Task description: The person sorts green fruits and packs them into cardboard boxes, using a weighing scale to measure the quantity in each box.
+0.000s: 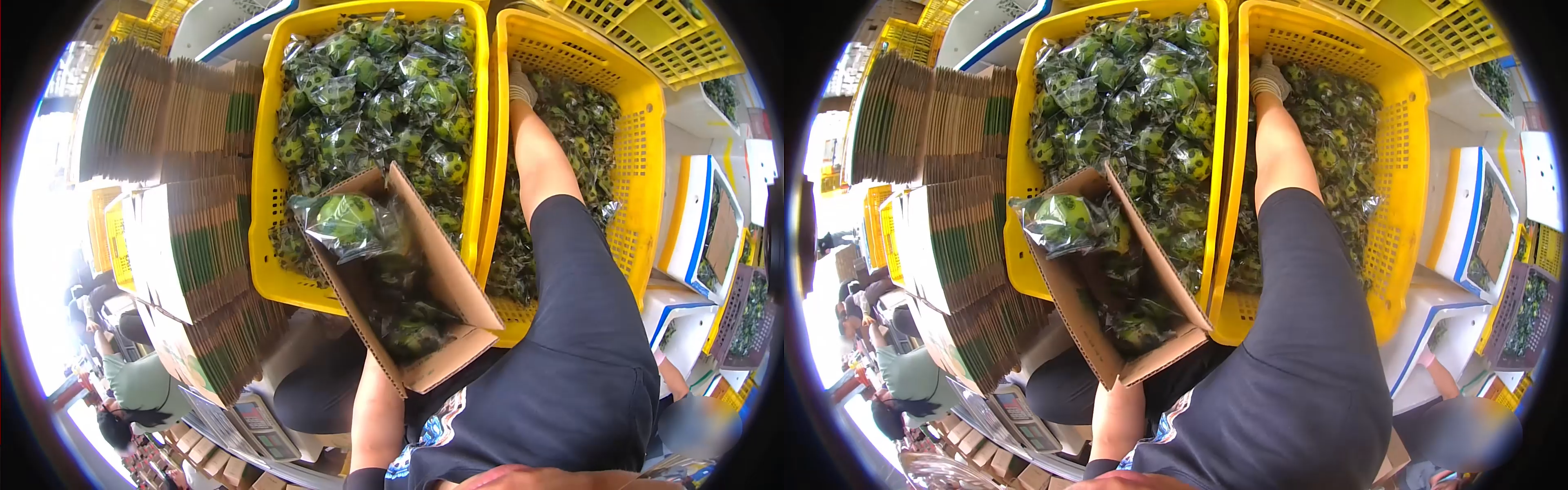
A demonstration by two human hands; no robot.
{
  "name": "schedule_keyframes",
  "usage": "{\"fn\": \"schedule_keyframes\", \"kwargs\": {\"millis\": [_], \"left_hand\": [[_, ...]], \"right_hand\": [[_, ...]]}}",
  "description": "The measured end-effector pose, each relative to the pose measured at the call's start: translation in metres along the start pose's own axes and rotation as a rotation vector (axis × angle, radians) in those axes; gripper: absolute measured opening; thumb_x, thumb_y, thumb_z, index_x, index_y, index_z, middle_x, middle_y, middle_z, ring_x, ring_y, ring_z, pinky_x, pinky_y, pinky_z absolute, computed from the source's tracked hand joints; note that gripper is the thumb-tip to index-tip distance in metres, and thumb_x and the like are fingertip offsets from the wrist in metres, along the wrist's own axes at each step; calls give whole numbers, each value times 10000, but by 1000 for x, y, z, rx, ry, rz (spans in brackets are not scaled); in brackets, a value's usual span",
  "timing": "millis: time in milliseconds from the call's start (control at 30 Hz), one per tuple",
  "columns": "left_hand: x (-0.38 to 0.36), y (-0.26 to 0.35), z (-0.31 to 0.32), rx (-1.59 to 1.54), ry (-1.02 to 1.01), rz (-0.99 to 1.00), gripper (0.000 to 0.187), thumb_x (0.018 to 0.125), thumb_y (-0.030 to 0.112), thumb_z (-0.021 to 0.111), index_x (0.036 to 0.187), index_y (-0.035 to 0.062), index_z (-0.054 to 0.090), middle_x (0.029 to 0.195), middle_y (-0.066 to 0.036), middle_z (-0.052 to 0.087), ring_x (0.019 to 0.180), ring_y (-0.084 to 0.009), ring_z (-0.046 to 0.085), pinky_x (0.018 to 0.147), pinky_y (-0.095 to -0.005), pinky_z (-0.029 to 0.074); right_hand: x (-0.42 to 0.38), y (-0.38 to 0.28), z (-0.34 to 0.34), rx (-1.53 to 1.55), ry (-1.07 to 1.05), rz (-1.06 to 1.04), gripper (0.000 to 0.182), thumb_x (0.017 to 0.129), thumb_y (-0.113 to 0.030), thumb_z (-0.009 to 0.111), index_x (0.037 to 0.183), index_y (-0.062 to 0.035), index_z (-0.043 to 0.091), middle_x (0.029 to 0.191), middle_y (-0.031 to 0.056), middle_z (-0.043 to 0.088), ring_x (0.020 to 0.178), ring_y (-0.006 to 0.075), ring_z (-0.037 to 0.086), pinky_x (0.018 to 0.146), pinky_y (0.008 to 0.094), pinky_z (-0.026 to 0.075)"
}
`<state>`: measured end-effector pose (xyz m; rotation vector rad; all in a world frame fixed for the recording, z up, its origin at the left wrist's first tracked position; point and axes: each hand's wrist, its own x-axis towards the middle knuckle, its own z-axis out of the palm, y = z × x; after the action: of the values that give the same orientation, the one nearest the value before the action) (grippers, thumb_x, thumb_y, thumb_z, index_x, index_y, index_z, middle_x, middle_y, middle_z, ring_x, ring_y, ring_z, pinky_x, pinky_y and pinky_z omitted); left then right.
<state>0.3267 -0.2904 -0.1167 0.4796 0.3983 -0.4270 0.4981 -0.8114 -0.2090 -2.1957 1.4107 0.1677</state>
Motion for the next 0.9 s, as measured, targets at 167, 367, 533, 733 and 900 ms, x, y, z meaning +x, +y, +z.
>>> {"fn": "schedule_keyframes", "kwargs": {"millis": [167,367,533,733,900], "left_hand": [[4,1,-3,-6,-15,-17,478,843,365,577,1133,-15,570,1022,-143,635,868,-248,624,816,-395,522],[16,-6,-2,-27,-67,-36,474,848,366,567,1131,-14,571,1014,-139,635,862,-244,622,812,-394,522],[19,-10,-1,-32,-101,-41,470,852,367,558,1129,-13,572,1008,-136,635,856,-241,620,809,-393,521],[29,-16,-22,-97,-4,83,405,862,316,550,1100,-9,581,1010,-137,639,845,-223,627,790,-362,533],[32,-14,-28,-39,-94,86,455,860,300,561,1176,-27,545,1038,-150,646,845,-231,649,787,-332,548]], "right_hand": [[22,77,36,-16,-6,-399,454,936,-177,443,1386,-202,381,1283,137,542,1107,348,553,914,432,461],[-124,98,-36,-435,-380,-627,481,907,-164,477,1377,-126,384,1217,176,574,1074,351,567,932,423,446],[-213,125,-58,-530,-533,-644,401,897,-202,492,1282,-91,480,1077,184,634,984,363,602,864,454,472],[-224,54,-111,-613,-335,-478,592,694,-442,690,1105,-31,575,1142,201,570,1010,339,585,872,419,481],[-124,49,-48,-508,-423,-355,972,668,-538,708,1454,-212,239,1518,187,120,1346,391,265,1087,484,300]]}}
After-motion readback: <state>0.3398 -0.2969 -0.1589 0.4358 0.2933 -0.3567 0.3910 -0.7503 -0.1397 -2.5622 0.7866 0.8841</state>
